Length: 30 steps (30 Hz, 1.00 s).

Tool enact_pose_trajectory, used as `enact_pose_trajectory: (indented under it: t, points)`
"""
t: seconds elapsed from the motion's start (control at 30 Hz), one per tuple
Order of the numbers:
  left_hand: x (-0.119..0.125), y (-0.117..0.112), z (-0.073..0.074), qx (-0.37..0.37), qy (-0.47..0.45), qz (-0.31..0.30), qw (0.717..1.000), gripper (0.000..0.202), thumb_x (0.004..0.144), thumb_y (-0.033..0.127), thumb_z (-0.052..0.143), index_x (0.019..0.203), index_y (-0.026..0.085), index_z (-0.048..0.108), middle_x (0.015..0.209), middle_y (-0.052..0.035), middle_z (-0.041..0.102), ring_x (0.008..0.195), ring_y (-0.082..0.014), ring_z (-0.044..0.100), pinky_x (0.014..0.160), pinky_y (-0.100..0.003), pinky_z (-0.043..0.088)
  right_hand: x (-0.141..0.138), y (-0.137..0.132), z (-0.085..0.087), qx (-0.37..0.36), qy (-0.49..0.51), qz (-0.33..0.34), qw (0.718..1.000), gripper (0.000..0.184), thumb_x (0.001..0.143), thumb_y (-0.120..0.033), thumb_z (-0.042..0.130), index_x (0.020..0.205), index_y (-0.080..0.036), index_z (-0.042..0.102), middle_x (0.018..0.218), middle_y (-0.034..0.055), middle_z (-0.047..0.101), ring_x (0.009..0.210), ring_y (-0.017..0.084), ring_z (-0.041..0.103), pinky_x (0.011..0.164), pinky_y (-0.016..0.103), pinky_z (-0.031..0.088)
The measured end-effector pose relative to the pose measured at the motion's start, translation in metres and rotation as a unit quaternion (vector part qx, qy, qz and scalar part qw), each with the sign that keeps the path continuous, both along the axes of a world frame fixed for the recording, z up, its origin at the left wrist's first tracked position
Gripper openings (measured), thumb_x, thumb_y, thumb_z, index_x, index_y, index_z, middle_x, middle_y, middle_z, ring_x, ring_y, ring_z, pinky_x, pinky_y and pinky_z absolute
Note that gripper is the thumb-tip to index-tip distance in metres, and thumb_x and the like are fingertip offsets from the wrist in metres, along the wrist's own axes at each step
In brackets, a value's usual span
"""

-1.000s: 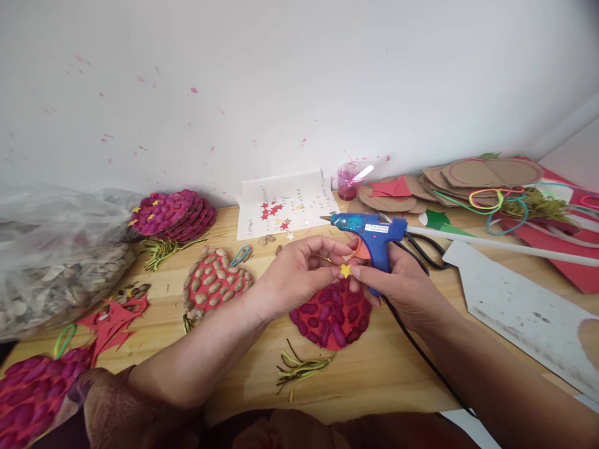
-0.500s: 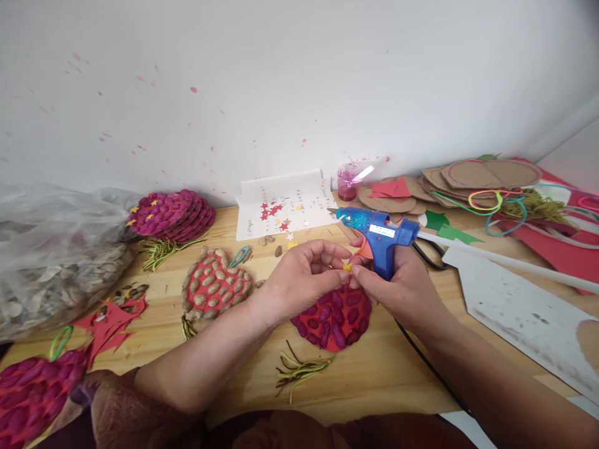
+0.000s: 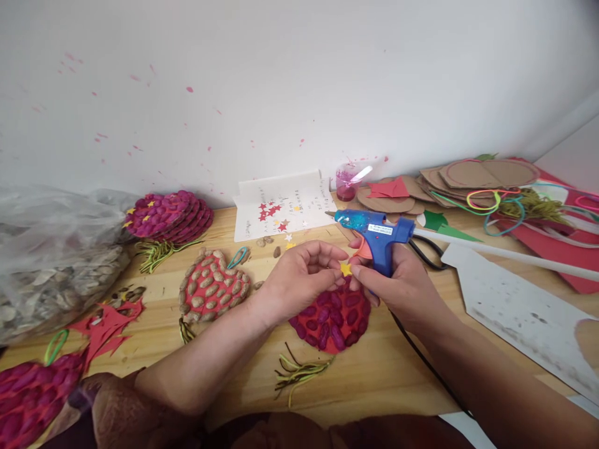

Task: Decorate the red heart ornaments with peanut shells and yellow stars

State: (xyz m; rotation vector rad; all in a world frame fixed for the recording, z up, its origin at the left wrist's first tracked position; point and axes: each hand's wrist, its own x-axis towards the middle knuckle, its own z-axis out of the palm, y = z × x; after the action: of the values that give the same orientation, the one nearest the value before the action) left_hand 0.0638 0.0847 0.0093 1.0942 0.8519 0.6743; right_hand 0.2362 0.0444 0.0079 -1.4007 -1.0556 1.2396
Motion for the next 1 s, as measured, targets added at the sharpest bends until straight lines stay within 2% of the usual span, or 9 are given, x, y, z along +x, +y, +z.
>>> enact_pose_trajectory:
  t: [0.2, 0.57, 0.8, 1.0]
  points:
    - [-0.0027, 0.0008, -0.0018, -0.004, 0.005, -0.003, 1.000, 0.025, 0.075, 0.010, 0.074, 0.099, 0.013, 0.069, 0.089, -0.0026, 0.070, 0.075, -0.0084, 0.066, 0.077, -0.023, 0.054, 0.0013, 0.0010, 0.0015, -0.007, 0.010, 0.022, 1.000, 0.040, 0.076, -0.035, 0.075, 0.108, -0.019, 0.057, 0.058, -0.0051, 0.066, 0.041, 0.010, 0.047, 0.040, 0.025, 0.037]
    - [-0.0033, 0.0034, 0.0008, -0.052, 0.011, -0.024, 0.998, 0.023, 0.077, 0.018, 0.079, 0.097, 0.011, 0.070, 0.082, -0.0038, 0.074, 0.068, -0.0089, 0.066, 0.073, -0.024, 0.053, -0.0044, -0.0032, 0.0079, -0.004, 0.019, -0.005, 1.000, 0.036, 0.076, -0.033, 0.074, 0.105, -0.020, 0.058, 0.057, -0.0058, 0.064, 0.042, 0.010, 0.046, 0.041, 0.024, 0.036]
    - [-0.0033, 0.0029, -0.0004, -0.064, 0.000, -0.024, 0.998, 0.023, 0.075, 0.022, 0.082, 0.092, 0.011, 0.071, 0.078, -0.0028, 0.074, 0.064, -0.0061, 0.065, 0.067, -0.018, 0.052, -0.0035, -0.0022, 0.0055, 0.000, 0.014, -0.005, 1.000, 0.039, 0.076, -0.034, 0.074, 0.108, -0.018, 0.058, 0.059, -0.0056, 0.064, 0.042, 0.009, 0.048, 0.041, 0.022, 0.036]
    - [-0.0045, 0.0031, -0.0014, -0.057, 0.026, -0.004, 0.998, 0.019, 0.079, 0.022, 0.078, 0.093, 0.013, 0.071, 0.077, -0.0016, 0.073, 0.063, -0.0060, 0.064, 0.068, -0.019, 0.052, 0.0009, 0.0021, -0.0008, -0.011, 0.013, 0.008, 1.000, 0.041, 0.074, -0.033, 0.075, 0.109, -0.018, 0.058, 0.064, -0.0051, 0.065, 0.041, 0.009, 0.050, 0.039, 0.023, 0.038]
